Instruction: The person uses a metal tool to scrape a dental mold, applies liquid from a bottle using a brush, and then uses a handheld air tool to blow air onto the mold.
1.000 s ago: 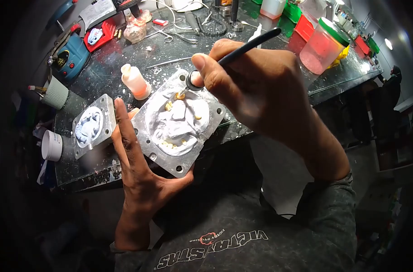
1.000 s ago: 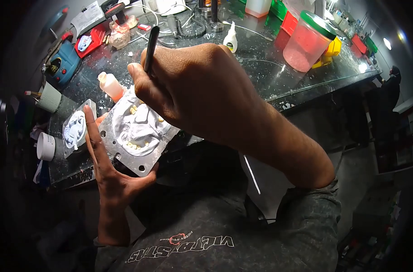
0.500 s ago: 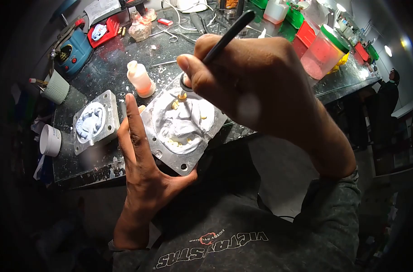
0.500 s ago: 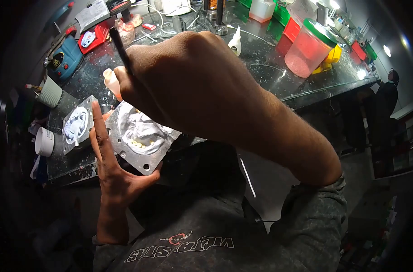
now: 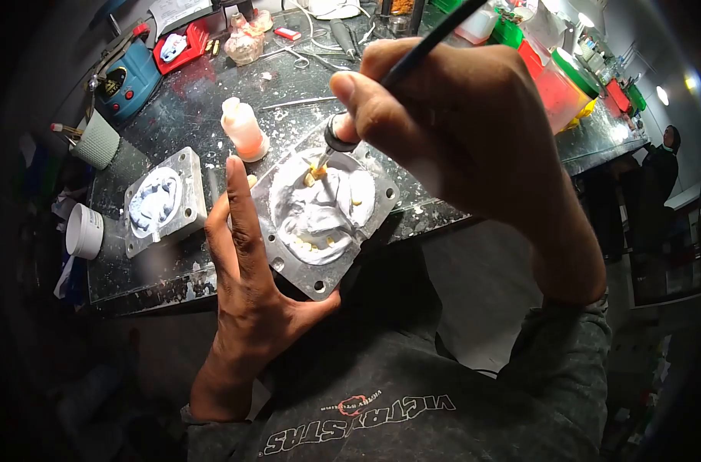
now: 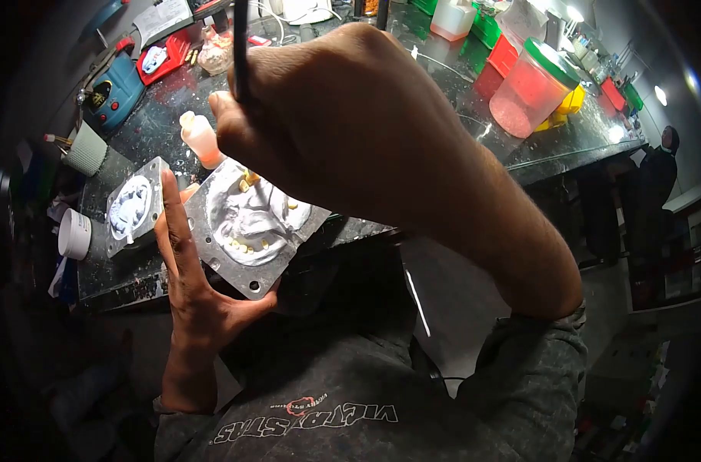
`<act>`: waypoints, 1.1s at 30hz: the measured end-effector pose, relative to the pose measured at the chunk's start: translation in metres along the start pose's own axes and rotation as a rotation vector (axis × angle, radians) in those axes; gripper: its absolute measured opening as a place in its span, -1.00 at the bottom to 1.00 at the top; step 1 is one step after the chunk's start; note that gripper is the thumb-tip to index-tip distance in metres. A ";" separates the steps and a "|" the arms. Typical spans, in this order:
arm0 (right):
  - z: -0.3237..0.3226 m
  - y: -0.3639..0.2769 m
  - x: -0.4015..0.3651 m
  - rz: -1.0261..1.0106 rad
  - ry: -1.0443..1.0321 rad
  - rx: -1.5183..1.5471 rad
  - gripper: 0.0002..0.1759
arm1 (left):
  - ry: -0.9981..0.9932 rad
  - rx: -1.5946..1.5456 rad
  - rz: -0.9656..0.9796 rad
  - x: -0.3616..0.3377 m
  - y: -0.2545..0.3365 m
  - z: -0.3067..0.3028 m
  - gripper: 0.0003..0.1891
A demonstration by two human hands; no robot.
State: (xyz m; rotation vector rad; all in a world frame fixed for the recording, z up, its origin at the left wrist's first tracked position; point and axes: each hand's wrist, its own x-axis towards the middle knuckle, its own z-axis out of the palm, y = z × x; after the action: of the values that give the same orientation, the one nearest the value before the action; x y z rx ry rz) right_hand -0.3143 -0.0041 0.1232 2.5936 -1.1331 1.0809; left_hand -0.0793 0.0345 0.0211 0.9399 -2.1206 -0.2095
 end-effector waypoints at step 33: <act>-0.001 -0.027 -0.076 0.507 0.322 0.526 -0.52 | 0.112 -0.038 -0.041 -0.039 0.003 0.021 0.47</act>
State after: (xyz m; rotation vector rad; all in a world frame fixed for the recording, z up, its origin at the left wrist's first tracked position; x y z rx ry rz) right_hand -0.3317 0.0608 0.0793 2.3591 -1.6426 2.0622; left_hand -0.0802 0.0598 -0.0154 0.9513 -1.9891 -0.2124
